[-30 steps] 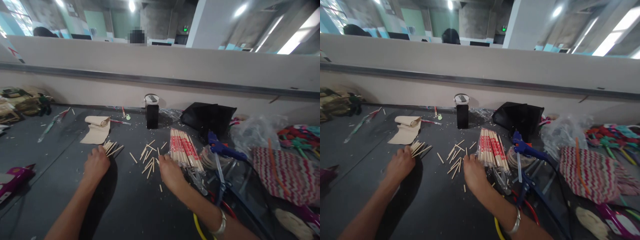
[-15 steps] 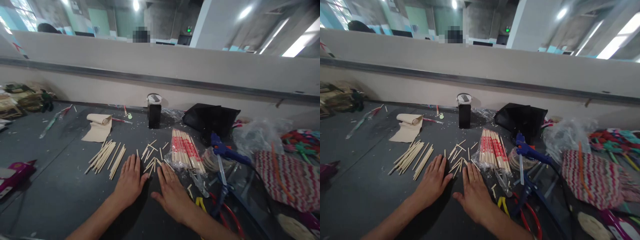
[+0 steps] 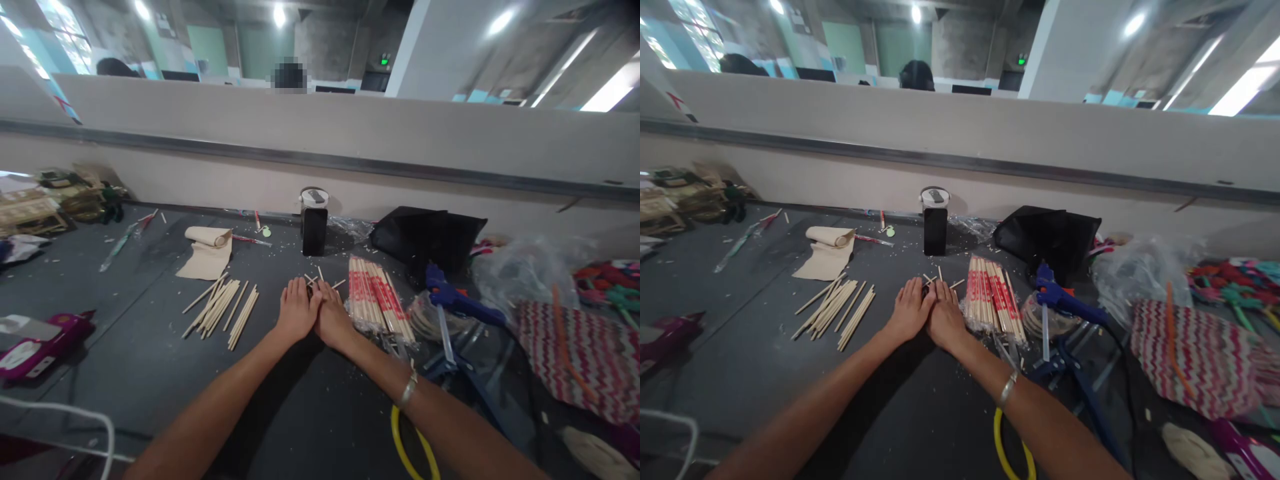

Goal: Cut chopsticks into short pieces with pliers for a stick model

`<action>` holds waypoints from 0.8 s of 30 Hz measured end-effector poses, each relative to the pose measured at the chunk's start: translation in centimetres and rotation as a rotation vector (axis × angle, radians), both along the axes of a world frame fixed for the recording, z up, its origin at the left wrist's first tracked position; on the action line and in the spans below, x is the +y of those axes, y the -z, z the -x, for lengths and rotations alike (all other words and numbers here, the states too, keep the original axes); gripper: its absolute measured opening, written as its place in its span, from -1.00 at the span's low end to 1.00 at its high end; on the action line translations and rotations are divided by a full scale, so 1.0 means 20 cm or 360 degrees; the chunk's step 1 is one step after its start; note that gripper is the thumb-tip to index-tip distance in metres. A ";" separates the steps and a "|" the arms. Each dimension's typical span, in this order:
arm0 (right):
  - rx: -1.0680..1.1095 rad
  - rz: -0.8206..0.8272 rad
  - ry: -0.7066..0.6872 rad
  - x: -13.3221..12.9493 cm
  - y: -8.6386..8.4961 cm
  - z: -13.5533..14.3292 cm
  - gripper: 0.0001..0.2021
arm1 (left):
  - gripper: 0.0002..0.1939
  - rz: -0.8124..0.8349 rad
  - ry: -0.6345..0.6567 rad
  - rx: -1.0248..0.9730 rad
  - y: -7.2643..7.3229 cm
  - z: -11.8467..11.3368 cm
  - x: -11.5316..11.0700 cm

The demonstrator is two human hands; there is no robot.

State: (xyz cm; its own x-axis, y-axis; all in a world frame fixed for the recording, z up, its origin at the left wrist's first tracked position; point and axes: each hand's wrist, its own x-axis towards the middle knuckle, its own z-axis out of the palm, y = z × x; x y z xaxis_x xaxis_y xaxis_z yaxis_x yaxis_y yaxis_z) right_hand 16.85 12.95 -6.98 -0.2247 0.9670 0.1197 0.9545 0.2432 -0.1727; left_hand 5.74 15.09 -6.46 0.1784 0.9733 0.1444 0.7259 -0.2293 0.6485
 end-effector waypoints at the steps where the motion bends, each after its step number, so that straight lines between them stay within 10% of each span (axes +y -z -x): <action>1: 0.0001 -0.0008 0.0024 0.02 -0.02 0.00 -0.44 | -0.42 0.0058 -0.0002 -0.0162 -0.02 -0.01 0.02; 11: -0.0066 -0.0161 -0.0585 -0.07 -0.07 0.14 -0.50 | -0.44 0.0051 -0.0351 -0.1123 -0.07 0.23 0.08; 24: -0.0090 -0.0207 0.0022 0.09 -0.10 -0.08 -0.58 | -0.58 -0.0093 -0.0176 -0.0812 0.04 0.22 0.04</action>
